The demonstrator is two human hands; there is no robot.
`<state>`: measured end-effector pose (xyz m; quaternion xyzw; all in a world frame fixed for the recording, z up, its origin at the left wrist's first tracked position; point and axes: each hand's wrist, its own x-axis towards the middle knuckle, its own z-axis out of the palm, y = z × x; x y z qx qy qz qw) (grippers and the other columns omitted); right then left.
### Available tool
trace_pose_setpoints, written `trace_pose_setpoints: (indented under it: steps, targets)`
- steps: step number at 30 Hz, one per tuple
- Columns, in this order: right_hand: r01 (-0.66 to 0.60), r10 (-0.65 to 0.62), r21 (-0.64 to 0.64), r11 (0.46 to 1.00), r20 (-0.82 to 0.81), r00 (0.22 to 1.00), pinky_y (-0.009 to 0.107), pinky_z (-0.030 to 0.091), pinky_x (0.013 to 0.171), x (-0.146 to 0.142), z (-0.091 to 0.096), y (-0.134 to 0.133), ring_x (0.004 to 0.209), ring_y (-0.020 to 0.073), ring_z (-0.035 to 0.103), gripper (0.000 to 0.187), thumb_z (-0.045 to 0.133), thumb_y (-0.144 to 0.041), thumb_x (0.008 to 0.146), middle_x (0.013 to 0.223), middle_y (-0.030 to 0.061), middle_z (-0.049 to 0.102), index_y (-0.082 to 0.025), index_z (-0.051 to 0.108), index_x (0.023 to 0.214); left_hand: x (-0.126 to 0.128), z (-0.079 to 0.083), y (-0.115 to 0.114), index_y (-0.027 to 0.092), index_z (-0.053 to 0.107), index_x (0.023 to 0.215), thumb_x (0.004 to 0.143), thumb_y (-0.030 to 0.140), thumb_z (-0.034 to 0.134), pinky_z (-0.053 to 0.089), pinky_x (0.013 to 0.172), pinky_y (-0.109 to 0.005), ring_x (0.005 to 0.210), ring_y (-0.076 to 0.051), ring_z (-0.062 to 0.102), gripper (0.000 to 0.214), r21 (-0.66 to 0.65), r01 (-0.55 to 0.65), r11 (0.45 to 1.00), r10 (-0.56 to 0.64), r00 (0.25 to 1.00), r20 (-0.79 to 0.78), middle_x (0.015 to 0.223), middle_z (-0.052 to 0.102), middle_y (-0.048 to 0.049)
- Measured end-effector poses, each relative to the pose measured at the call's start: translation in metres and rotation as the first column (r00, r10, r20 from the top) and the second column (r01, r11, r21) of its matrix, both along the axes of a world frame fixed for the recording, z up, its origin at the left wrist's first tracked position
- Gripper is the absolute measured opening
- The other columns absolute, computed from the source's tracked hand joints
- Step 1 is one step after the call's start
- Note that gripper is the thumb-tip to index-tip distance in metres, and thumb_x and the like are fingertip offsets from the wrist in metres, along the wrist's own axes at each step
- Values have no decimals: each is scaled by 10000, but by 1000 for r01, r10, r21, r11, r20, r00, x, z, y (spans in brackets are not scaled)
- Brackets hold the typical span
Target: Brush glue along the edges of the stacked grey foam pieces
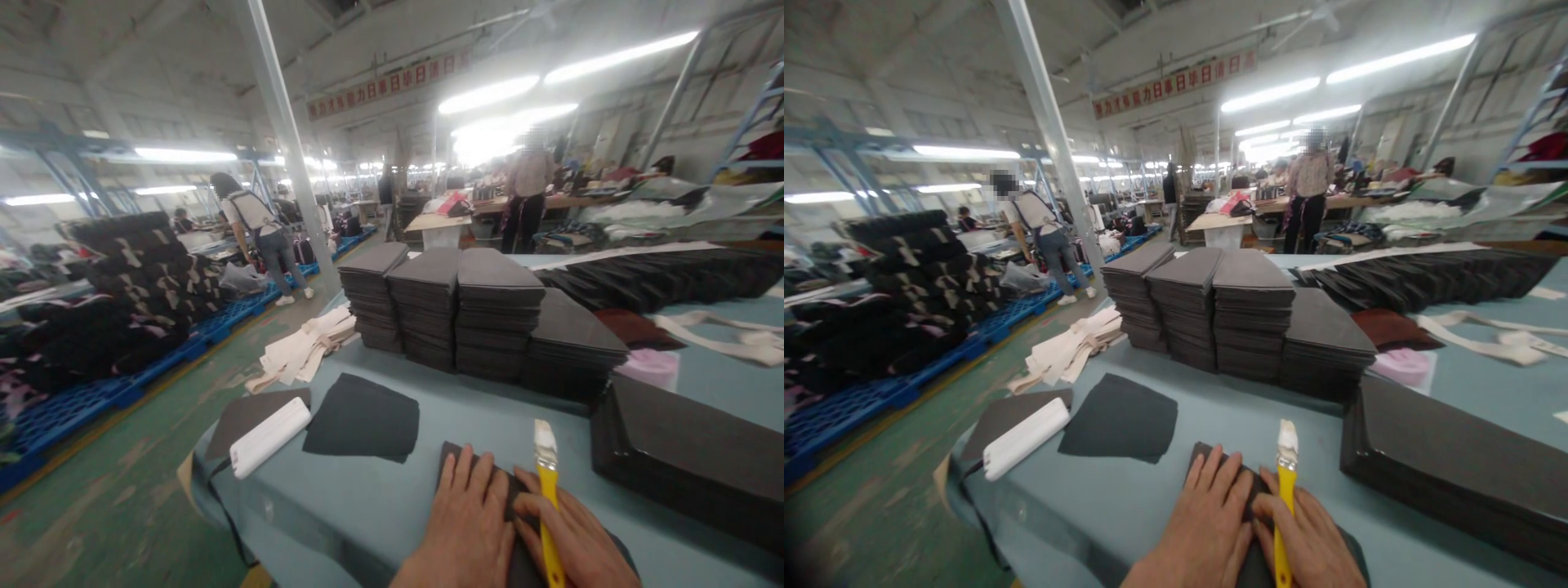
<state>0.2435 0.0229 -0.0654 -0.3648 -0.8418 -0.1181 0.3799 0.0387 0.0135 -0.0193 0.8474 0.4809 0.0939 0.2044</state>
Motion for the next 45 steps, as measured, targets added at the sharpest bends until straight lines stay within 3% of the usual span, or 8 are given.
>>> trace_pose_setpoints:
  steps: [4, 11, 20, 29, 38, 41, 45]
  targets:
    - [14, -14, 30, 999, -1, 1000, 296, 677, 804, -3, 13, -2, 996, 213, 836, 163, 485, -273, 1084, 1121, 83, 843, -279, 642, 1041, 1, -2, -3, 144, 411, 1674, 1130, 547, 288, 298, 1365, -692, 1671, -422, 275, 688, 32, -19, 999, 20, 1000, -10, 1778, 356, -148]
    - [0, -1, 37, 999, 30, 1000, 321, 658, 848, 2, 4, -6, 1062, 229, 823, 176, 466, -226, 1076, 1193, 112, 835, -265, 635, 1046, 1, -7, -9, 197, 459, 1663, 1102, 631, 347, 308, 1355, -715, 1668, -452, 267, 718, 14, -132, 991, 132, 991, -10, 1785, 350, -125]
    - [4, -4, -12, 1000, -11, 1000, 302, 674, 825, -1, 9, -5, 1031, 209, 832, 170, 467, -234, 1092, 1162, 99, 839, -273, 616, 1021, 0, -13, -10, 253, 508, 1639, 1088, 638, 400, 342, 1350, -699, 1663, -431, 302, 681, 49, -177, 983, 176, 984, 24, 1773, 387, -88]
    - [14, -20, -89, 996, -71, 997, 340, 682, 841, 0, -4, -8, 1060, 236, 821, 144, 515, -291, 1097, 1227, 113, 817, -266, 645, 1040, 3, -15, -16, 211, 440, 1672, 1083, 602, 452, 301, 1390, -616, 1695, -392, 226, 708, 55, -234, 971, 231, 971, 58, 1811, 295, -133]
    - [40, -54, -201, 979, -65, 996, 427, 670, 880, -1, 5, -16, 1072, 276, 805, 101, 547, -242, 1061, 1261, 137, 807, -255, 641, 1028, 9, -11, -15, 165, 502, 1608, 1076, 497, 519, 351, 1350, -650, 1651, -408, 327, 627, 168, -220, 961, 214, 975, 54, 1747, 417, -173]
    - [43, -59, -223, 974, -64, 996, 438, 664, 894, -1, 7, -18, 1113, 287, 799, 89, 554, -244, 1063, 1255, 140, 809, -254, 634, 1025, -4, -6, -12, 206, 494, 1603, 1072, 480, 538, 386, 1327, -650, 1608, -376, 405, 599, 237, -254, 938, 240, 967, 83, 1697, 498, -144]
    - [51, -64, -234, 971, -51, 997, 423, 658, 879, -4, 13, -19, 1105, 276, 803, 101, 546, -214, 1076, 1276, 140, 806, -251, 623, 1021, -58, -1, 5, 181, 508, 1543, 1069, 409, 537, 474, 1263, -564, 1466, -328, 552, 527, 340, -377, 862, 353, 926, 132, 1562, 611, -165]
